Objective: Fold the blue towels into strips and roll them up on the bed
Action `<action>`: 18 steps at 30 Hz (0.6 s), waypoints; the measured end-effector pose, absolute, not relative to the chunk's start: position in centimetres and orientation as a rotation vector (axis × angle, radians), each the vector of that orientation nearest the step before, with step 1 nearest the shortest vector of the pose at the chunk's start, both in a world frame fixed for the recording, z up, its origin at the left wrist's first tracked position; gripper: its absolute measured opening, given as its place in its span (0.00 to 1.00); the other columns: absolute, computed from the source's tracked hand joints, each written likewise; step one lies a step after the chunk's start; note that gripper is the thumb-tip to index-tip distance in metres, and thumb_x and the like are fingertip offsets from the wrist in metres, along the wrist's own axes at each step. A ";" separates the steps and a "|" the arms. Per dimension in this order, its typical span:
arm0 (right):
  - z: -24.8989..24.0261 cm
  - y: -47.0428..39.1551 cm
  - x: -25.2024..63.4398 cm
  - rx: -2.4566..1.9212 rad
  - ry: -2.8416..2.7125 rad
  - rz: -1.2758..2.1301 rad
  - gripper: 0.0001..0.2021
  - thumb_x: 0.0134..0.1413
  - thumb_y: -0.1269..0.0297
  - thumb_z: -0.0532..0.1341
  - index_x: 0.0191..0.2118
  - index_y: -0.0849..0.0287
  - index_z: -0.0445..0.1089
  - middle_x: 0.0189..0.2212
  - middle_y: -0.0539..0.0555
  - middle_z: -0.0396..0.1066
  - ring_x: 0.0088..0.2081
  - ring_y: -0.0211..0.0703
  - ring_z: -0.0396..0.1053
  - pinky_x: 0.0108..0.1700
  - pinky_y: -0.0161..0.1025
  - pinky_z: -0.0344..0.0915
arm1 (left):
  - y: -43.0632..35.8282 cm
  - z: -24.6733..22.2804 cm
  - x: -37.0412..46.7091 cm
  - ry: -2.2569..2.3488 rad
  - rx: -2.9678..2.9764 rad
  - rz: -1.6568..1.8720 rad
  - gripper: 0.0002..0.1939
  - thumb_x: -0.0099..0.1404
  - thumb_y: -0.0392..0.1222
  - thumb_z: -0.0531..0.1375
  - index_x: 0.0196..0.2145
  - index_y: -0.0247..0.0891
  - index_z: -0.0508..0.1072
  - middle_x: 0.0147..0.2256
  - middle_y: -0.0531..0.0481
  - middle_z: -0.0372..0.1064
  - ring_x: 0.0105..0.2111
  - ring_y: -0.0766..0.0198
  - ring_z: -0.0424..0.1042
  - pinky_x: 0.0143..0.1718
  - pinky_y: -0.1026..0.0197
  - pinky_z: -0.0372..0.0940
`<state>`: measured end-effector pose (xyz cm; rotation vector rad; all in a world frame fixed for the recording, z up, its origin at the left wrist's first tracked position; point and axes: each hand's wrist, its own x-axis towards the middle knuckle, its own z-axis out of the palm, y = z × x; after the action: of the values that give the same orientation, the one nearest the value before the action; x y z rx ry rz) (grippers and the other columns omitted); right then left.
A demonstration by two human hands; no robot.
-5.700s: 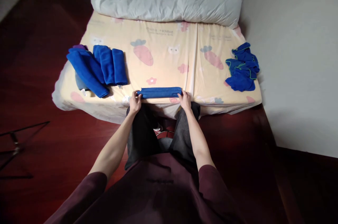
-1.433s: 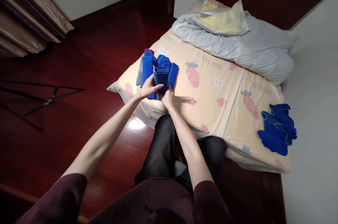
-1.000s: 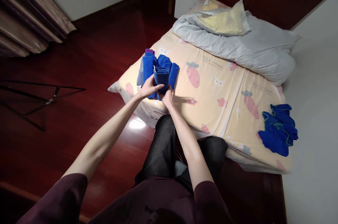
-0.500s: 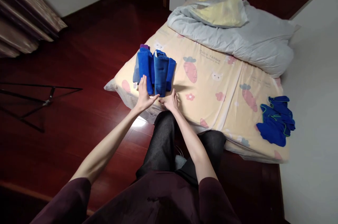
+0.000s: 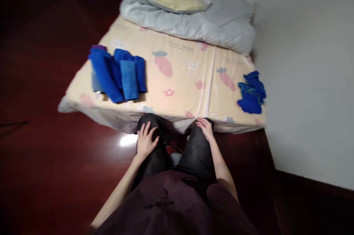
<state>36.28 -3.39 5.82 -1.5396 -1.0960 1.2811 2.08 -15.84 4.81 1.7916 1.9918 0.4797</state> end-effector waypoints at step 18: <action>4.1 -2.2 58.3 -1.742 -0.635 0.659 0.20 0.50 0.63 0.65 0.49 0.62 0.79 0.63 0.66 0.66 0.37 0.40 0.78 0.44 0.41 0.78 | -12.8 7.6 6.3 2.243 1.791 0.099 0.40 0.70 0.55 0.56 0.75 0.43 0.53 0.76 0.36 0.39 0.75 0.33 0.40 0.67 0.30 0.55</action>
<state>58.31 -2.21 4.09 -1.7423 -0.6353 0.6595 6.34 -12.77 7.57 1.7909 2.2432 0.0988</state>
